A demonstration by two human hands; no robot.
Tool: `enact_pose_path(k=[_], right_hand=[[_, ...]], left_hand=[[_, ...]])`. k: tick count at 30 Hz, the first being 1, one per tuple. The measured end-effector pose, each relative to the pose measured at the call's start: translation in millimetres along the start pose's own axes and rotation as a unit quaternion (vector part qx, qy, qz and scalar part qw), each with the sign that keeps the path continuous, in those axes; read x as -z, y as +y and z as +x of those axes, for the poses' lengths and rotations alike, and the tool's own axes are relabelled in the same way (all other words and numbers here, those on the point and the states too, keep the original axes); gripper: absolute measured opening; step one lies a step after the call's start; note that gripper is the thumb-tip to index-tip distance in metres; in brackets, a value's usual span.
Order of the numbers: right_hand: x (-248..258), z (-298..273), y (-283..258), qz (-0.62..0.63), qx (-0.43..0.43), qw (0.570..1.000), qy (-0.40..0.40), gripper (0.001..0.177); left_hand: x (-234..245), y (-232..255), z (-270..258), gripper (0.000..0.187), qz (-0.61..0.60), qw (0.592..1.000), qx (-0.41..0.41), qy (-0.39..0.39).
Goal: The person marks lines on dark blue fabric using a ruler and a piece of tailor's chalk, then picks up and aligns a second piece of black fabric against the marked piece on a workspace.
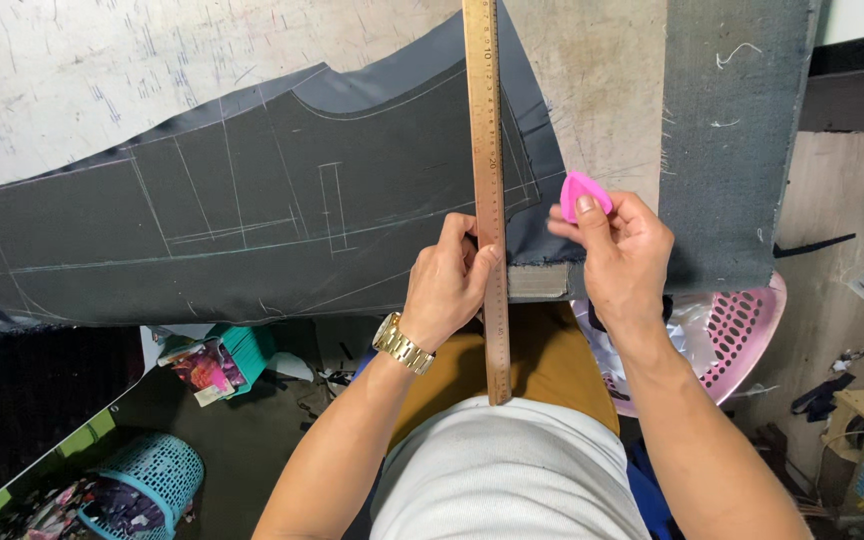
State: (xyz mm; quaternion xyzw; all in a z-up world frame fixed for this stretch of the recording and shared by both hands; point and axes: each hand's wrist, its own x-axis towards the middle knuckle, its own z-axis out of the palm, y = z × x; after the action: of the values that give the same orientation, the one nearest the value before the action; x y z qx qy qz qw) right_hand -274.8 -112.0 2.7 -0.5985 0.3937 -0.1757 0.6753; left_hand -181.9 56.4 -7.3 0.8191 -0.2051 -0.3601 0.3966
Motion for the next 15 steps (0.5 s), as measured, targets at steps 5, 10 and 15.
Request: enact_pose_path(k=[5,10,15], right_hand=[[-16.0,13.8,-2.5,0.016,0.038,0.999,0.015,0.026],[-35.7,25.4,-20.8,0.024,-0.148,0.988,-0.033,0.026],[-40.1,32.4,-13.1,-0.091,-0.166,0.978,-0.087,0.018]], left_hand=[[0.1,5.8,-1.2,0.018,0.018,1.000,0.006,0.010],[2.2,9.7,-0.5,0.018,0.023,1.000,0.012,0.016],[0.4,8.1,-1.0,0.020,0.025,0.999,0.008,0.023]])
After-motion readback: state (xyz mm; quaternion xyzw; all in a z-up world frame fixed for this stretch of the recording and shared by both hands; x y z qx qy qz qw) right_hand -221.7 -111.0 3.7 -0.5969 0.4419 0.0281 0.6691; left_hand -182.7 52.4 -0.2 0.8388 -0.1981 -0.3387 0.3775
